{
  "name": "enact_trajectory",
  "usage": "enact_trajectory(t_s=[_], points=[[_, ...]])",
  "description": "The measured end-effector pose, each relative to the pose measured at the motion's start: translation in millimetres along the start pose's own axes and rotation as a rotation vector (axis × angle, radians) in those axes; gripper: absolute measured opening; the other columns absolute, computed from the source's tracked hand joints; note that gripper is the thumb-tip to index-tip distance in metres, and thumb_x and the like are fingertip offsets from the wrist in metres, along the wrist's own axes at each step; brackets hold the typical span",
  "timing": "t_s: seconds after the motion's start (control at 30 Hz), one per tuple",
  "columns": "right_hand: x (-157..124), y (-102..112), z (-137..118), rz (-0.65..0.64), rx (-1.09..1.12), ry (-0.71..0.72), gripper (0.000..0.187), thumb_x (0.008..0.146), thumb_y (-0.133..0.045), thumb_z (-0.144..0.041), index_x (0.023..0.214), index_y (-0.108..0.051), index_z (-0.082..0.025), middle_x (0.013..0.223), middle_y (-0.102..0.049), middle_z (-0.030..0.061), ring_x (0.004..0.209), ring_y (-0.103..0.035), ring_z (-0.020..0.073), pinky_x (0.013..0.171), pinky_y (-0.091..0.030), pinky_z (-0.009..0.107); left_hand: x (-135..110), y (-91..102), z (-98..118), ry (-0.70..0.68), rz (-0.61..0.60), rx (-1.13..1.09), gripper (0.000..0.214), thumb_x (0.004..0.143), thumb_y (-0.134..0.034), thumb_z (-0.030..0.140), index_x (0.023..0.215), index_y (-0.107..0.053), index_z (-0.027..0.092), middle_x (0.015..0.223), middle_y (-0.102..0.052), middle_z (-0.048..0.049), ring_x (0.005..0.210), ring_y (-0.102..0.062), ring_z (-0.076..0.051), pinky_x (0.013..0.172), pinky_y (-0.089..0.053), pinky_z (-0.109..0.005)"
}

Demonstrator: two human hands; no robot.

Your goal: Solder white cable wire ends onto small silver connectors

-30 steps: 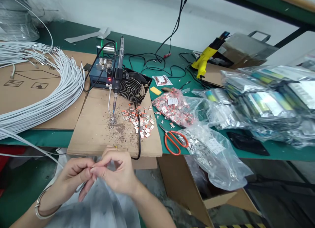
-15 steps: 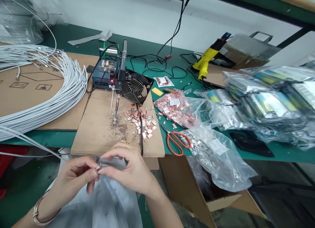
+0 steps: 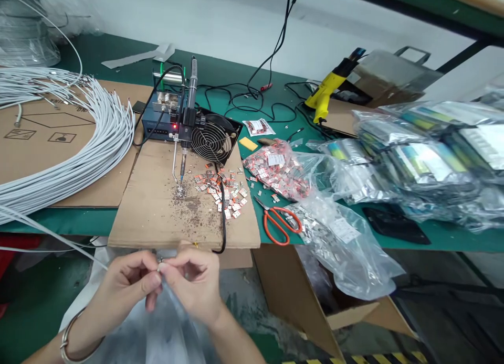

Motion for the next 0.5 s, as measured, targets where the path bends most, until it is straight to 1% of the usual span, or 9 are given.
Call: enact_trajectory(t_s=[0.07,0.13,0.2,0.23,0.27,0.3,0.37,0.43,0.5], points=[[-6,-10,8,0.097,0.079,0.017,0.01,0.078,-0.055,-0.01,0.068,-0.056,-0.014,0.051,-0.041,-0.0011,0.054,-0.034,0.0074,0.052,-0.029,0.021,1,-1.5,-2,0.003,-0.003,-0.04,0.044,0.071,-0.063,0.049,0.064,-0.048,0.008,0.052,-0.052,-0.0007,0.042,-0.05,-0.004,0.044,-0.039,-0.012],[-7,-13,12,0.16,0.196,0.027,0.013,0.08,-0.054,-0.012,0.067,-0.054,-0.015,0.051,-0.037,-0.0015,0.055,-0.033,0.0077,0.055,-0.03,0.022,1,-1.0,-3,-0.02,0.0,-0.053,0.043,0.071,-0.064,0.047,0.063,-0.05,0.008,0.053,-0.054,-0.0012,0.041,-0.051,-0.005,0.044,-0.04,-0.012],[-4,-6,11,0.241,0.354,0.031,0.018,0.082,-0.054,-0.017,0.065,-0.049,-0.015,0.053,-0.033,-0.0017,0.055,-0.032,0.0076,0.057,-0.031,0.023,-2,1.7,-3,-0.051,0.032,-0.05,0.04,0.071,-0.065,0.045,0.063,-0.052,0.008,0.053,-0.055,-0.0017,0.04,-0.052,-0.006,0.043,-0.041,-0.013],[-2,0,10,0.271,0.387,0.032,0.02,0.083,-0.053,-0.02,0.064,-0.048,-0.014,0.054,-0.032,-0.0015,0.055,-0.033,0.0076,0.058,-0.032,0.023,-3,3.6,-2,-0.065,0.061,-0.051,0.039,0.071,-0.065,0.044,0.063,-0.052,0.008,0.054,-0.056,-0.0018,0.039,-0.053,-0.007,0.043,-0.041,-0.013],[1,6,7,0.272,0.349,0.035,0.019,0.083,-0.054,-0.021,0.065,-0.05,-0.015,0.055,-0.035,-0.0012,0.056,-0.035,0.0076,0.058,-0.032,0.022,-4,5.4,-2,-0.072,0.087,-0.053,0.038,0.071,-0.065,0.043,0.064,-0.052,0.008,0.054,-0.056,-0.0019,0.039,-0.053,-0.007,0.043,-0.041,-0.013],[3,12,3,0.223,0.242,0.029,0.015,0.082,-0.055,-0.02,0.068,-0.054,-0.016,0.056,-0.039,-0.0009,0.058,-0.038,0.0077,0.058,-0.033,0.022,-5,6.8,-1,-0.068,0.1,-0.054,0.037,0.071,-0.065,0.042,0.064,-0.053,0.008,0.054,-0.057,-0.0019,0.039,-0.053,-0.007,0.043,-0.041,-0.013],[7,18,-3,-0.001,-0.006,-0.06,0.002,0.076,-0.062,-0.017,0.078,-0.063,-0.018,0.061,-0.048,-0.0002,0.061,-0.042,0.0077,0.058,-0.033,0.02,-5,7.6,1,-0.038,0.084,-0.054,0.036,0.071,-0.065,0.041,0.065,-0.053,0.008,0.054,-0.057,-0.0021,0.04,-0.053,-0.008,0.043,-0.04,-0.013],[11,19,-10,-0.178,-0.139,-0.134,0.015,0.07,-0.067,-0.017,0.085,-0.066,-0.017,0.063,-0.053,0.0008,0.062,-0.046,0.0079,0.057,-0.035,0.02,-5,6.2,2,-0.007,0.043,-0.031,0.037,0.07,-0.066,0.042,0.064,-0.053,0.008,0.054,-0.055,-0.002,0.041,-0.053,-0.008,0.042,-0.04,-0.013],[15,19,-17,-0.254,-0.187,-0.16,0.013,0.069,-0.068,-0.02,0.081,-0.066,-0.013,0.063,-0.056,0.0024,0.06,-0.048,0.008,0.057,-0.037,0.02,-4,4.2,2,0.008,0.023,0.012,0.037,0.068,-0.067,0.042,0.062,-0.052,0.008,0.051,-0.052,-0.001,0.041,-0.052,-0.007,0.042,-0.039,-0.013]])
Point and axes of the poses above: each hand's wrist, its own x-axis towards the middle knuckle, its own y-axis out of the back of the hand, z = x × y, the point moved 2 cm from there along x, towards the middle knuckle
